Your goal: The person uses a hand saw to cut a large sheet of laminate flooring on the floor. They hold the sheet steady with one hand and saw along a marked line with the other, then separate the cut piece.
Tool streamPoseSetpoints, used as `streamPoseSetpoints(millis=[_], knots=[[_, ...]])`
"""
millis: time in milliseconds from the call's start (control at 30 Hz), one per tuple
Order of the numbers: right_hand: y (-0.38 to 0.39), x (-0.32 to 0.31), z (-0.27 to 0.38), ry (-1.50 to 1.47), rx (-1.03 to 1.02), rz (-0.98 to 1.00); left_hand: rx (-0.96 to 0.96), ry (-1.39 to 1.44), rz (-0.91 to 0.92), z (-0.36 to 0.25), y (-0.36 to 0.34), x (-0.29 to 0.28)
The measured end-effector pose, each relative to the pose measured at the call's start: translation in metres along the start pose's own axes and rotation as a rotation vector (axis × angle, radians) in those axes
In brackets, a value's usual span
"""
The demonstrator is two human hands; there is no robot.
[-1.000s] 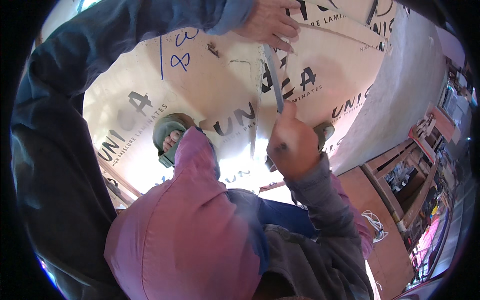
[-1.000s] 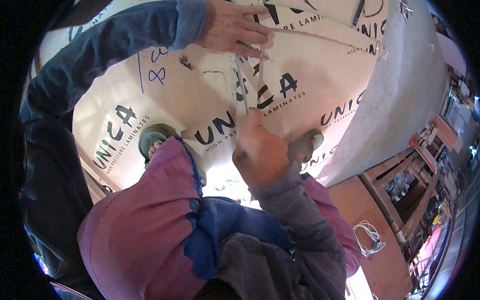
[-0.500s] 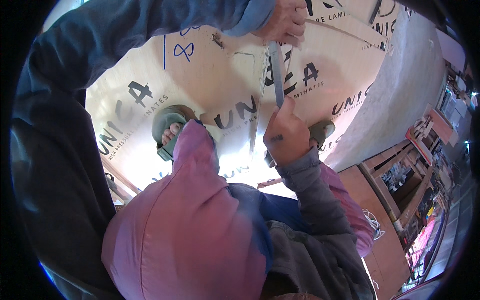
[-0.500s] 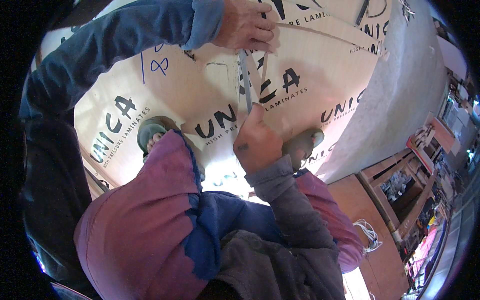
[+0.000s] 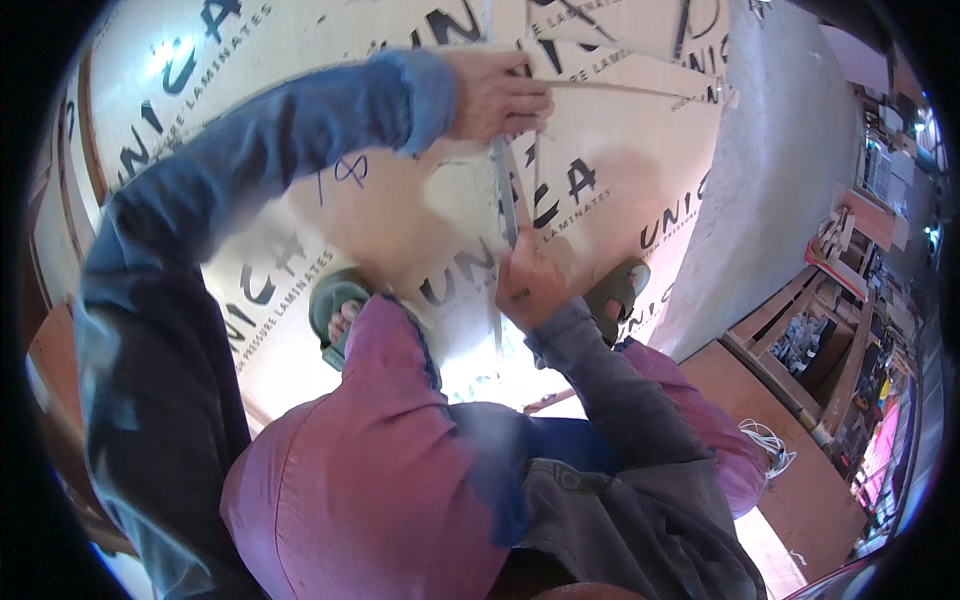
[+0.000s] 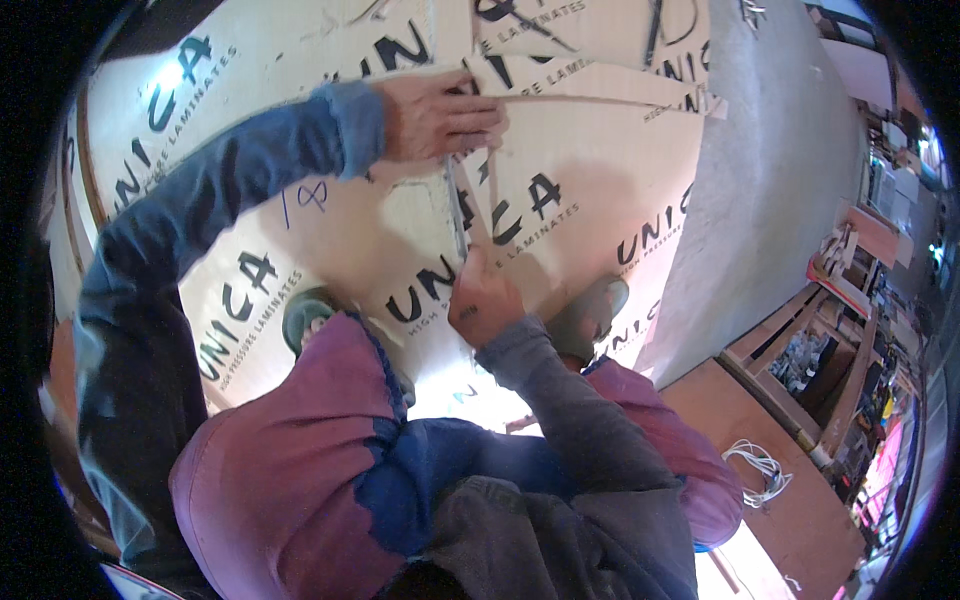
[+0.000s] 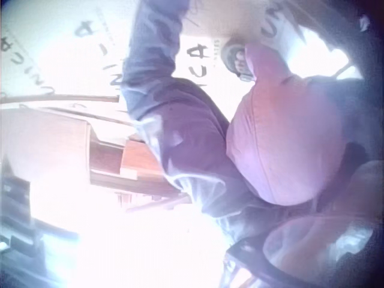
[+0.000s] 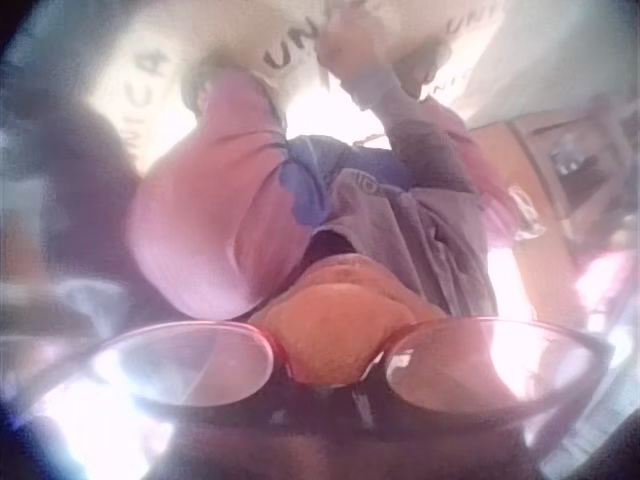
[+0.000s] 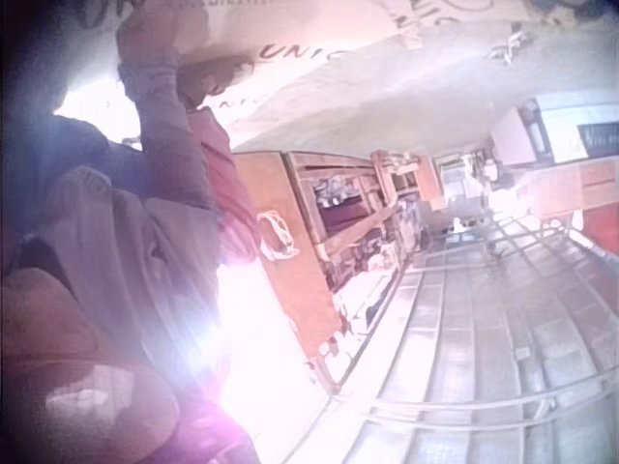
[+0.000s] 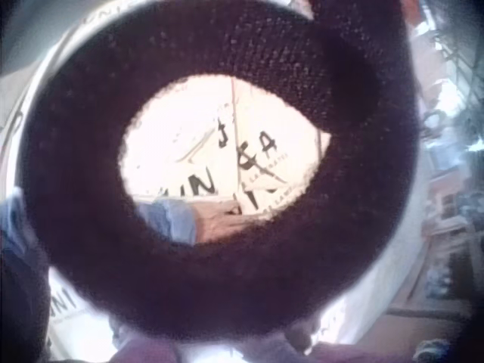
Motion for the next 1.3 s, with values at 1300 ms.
streamPoseSetpoints(millis=[1300], knots=[[-0.082,-0.242,-0.047,-1.367,-0.171,-0.083,-0.582,0.066,0.502,-0.112,-0.017,-0.108]])
Point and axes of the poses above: each hand's wrist, its own y-axis away from the middle knuckle, its own x-axis out of the palm, z = x × y, the point moved 3 cm from there along -y, towards the middle knuckle, and after that the axes turned 11 degrees about -z, right-handed, at the moved point
